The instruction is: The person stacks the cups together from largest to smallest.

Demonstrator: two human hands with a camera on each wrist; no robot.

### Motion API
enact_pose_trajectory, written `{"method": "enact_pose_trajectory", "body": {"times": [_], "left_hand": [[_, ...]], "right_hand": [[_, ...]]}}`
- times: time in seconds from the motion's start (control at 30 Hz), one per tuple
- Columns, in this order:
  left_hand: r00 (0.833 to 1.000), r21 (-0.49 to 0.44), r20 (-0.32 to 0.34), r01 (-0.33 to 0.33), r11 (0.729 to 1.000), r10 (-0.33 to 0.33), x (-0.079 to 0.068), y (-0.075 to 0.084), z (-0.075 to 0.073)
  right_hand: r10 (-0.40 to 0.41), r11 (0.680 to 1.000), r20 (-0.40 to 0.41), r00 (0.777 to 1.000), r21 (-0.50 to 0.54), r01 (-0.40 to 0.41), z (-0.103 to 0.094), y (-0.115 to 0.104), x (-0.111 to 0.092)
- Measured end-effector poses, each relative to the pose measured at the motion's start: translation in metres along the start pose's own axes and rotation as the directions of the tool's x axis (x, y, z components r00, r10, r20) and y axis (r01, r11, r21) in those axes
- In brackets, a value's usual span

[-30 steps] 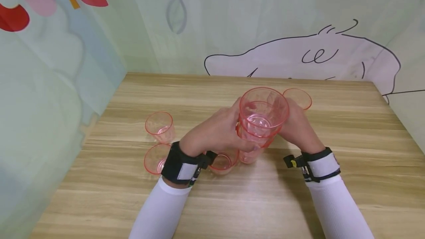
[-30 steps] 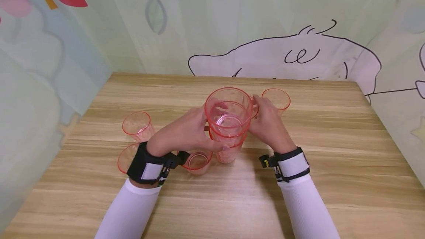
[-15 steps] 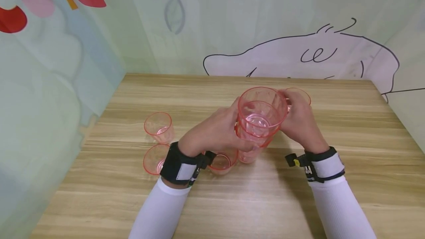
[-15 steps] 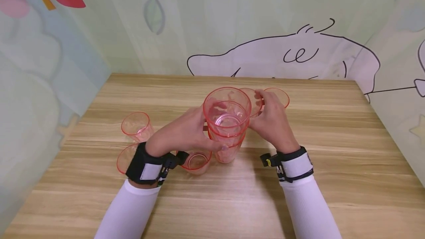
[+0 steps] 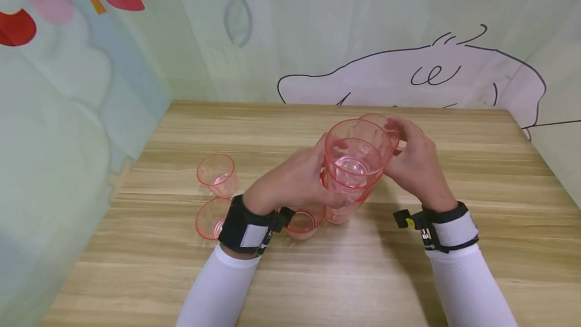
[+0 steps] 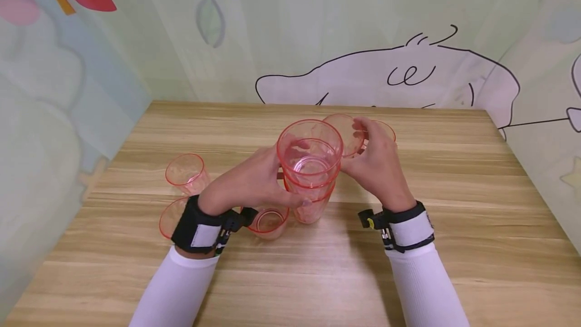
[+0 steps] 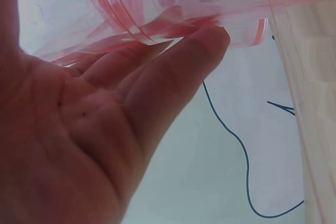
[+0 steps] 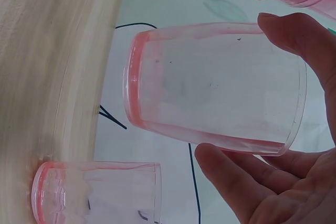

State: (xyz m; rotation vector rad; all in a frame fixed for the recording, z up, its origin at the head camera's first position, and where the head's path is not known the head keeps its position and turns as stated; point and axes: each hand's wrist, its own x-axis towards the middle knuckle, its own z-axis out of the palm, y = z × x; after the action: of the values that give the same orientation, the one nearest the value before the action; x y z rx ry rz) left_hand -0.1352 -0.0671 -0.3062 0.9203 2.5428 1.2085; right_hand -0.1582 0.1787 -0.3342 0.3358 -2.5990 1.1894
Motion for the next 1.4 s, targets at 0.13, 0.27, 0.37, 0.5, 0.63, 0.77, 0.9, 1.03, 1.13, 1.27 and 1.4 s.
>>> {"method": "enact_pose_trajectory", "body": {"times": [0.13,0.27,0.37,0.5,0.63,0.77,0.9,1.03,1.13,1.27,1.4], "left_hand": [[1.000,0.006,-0.002,0.005,1.000,-0.005,0.000,0.000,0.000],[1.000,0.010,-0.004,0.006,1.000,-0.006,0.000,0.000,0.000],[1.000,0.013,-0.007,0.003,1.000,-0.003,0.000,0.000,0.000],[1.000,0.016,-0.007,-0.001,1.000,0.001,0.000,0.000,0.000],[1.000,0.017,-0.008,-0.010,1.000,0.010,0.000,0.000,0.000],[1.000,0.024,-0.013,-0.020,1.000,0.020,0.000,0.000,0.000],[1.000,0.034,-0.013,-0.027,0.999,0.027,0.000,0.000,0.000],[1.000,0.046,-0.011,-0.028,0.999,0.029,0.000,0.000,-0.001],[1.000,0.048,-0.010,-0.026,0.999,0.026,0.001,-0.001,-0.001],[1.000,0.048,-0.009,-0.023,0.999,0.023,0.001,0.000,-0.001],[1.000,0.050,-0.011,-0.021,0.999,0.022,0.001,0.000,-0.001]], "right_hand": [[-0.005,1.000,-0.004,1.000,0.010,0.005,-0.002,-0.001,0.000],[-0.024,0.999,-0.027,0.999,0.031,0.025,-0.003,-0.001,-0.001],[-0.046,0.998,-0.055,0.997,0.040,0.049,-0.004,-0.001,-0.002],[-0.071,0.996,-0.082,0.994,0.041,0.075,-0.007,-0.004,-0.003],[-0.083,0.995,-0.091,0.992,0.047,0.087,-0.009,-0.007,-0.004],[-0.086,0.994,-0.107,0.991,0.064,0.093,-0.011,-0.009,-0.006],[-0.082,0.992,-0.128,0.988,0.084,0.093,-0.014,-0.012,-0.006],[-0.080,0.990,-0.150,0.985,0.101,0.096,-0.015,-0.014,-0.006],[-0.083,0.989,-0.169,0.982,0.111,0.102,-0.016,-0.015,-0.006],[-0.088,0.987,-0.192,0.978,0.115,0.112,-0.018,-0.018,-0.007],[-0.091,0.983,-0.210,0.974,0.138,0.121,-0.020,-0.020,-0.008]]}}
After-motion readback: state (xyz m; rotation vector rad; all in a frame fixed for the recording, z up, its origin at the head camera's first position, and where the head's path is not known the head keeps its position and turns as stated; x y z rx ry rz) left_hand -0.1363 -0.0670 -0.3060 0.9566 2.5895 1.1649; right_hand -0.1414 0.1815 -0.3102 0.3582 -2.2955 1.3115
